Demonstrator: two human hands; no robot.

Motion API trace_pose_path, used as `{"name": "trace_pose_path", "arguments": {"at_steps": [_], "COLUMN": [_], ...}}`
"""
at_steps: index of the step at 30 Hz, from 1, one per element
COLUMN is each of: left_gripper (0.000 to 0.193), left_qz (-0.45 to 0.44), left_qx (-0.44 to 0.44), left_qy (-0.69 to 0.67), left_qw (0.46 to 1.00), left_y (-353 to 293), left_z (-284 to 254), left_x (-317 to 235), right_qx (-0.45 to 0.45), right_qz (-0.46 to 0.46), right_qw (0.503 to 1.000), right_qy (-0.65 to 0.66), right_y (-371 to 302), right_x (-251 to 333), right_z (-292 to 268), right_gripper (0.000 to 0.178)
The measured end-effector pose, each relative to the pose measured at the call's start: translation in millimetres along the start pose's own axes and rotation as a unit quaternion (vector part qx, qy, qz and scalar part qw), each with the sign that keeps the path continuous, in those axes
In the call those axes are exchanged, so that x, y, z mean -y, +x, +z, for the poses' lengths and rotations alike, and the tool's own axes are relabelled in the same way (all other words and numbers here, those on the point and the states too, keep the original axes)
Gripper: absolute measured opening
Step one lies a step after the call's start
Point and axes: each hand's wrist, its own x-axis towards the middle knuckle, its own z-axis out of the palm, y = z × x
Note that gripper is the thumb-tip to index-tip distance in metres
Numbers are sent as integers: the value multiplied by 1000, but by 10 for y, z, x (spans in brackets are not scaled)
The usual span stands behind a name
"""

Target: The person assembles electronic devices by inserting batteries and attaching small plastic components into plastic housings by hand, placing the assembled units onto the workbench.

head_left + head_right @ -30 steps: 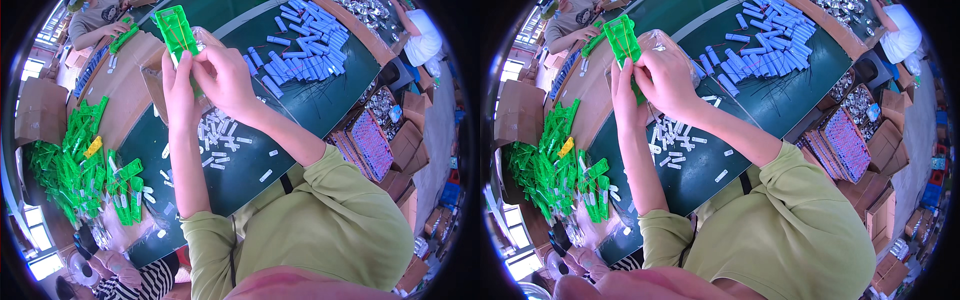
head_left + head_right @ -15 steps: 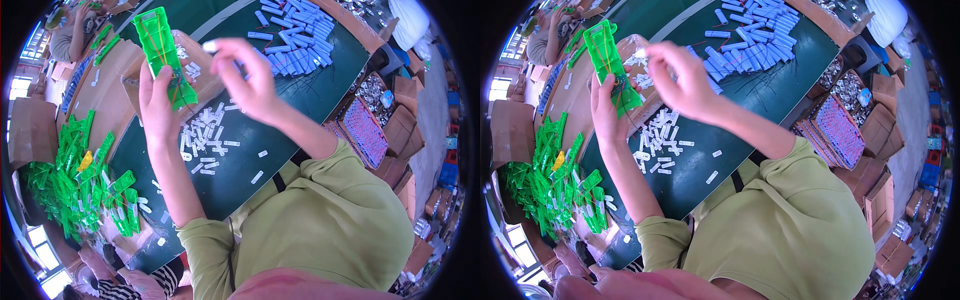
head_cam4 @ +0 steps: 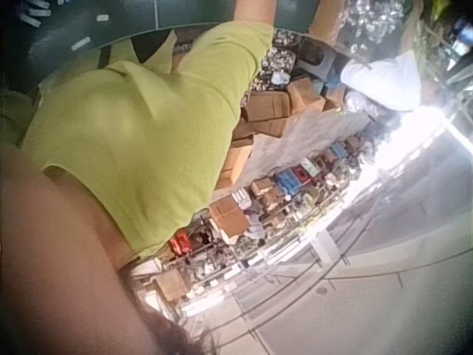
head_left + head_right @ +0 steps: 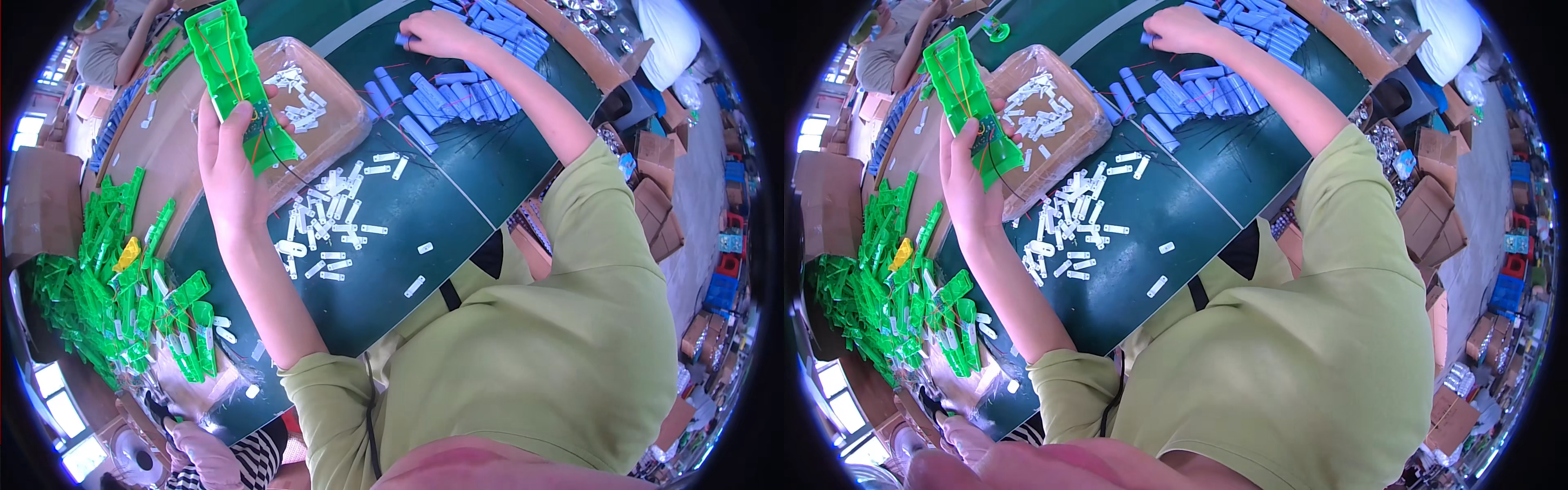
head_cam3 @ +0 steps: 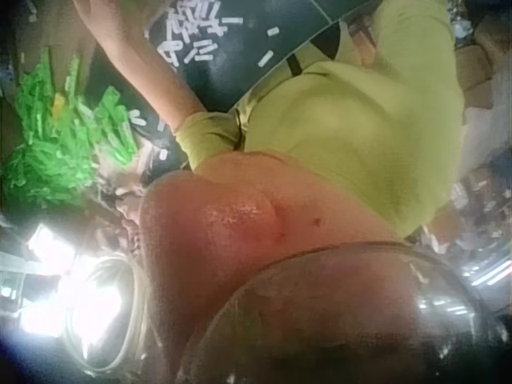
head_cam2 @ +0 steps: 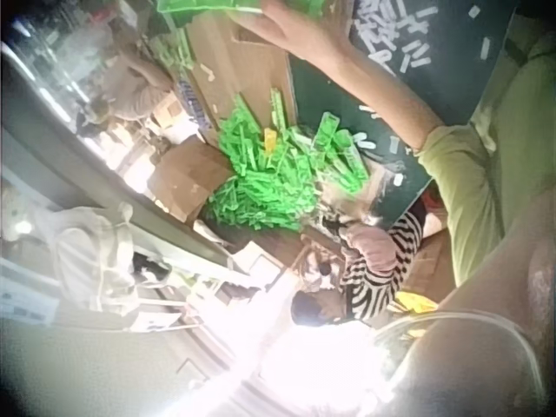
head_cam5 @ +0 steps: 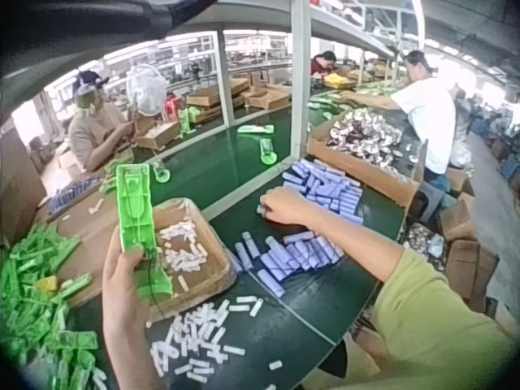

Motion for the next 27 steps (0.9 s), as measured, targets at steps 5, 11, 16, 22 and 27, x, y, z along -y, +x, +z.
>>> {"name": "trace_pose_path", "arguments": {"at_steps": [5,11,16,22,27], "left_gripper": [37,40,39,38,38], "left_qz": [14,24,23,25,37], "left_qx": [-8,-16,-14,-4,-5], "left_qy": [-16,17,23,22,6], "left_qw": [1000,999,999,999,999], "left_y": [-12,-33,-47,-53,-70], "left_z": [21,103,68,88,74], "left_x": [24,-26,-39,-64,-1], "right_qx": [-211,-9,135,-86,-88], "right_qz": [15,54,61,74,124], "right_qw": [976,989,984,975,925], "right_qy": [58,139,99,-193,347], "right_y": [-5,-88,-221,-358,-304], "right_x": [328,190,242,-138,640], "right_z": [-712,-847,-839,-1010,-1684], "right_gripper": [37,27,23,27,28]}}
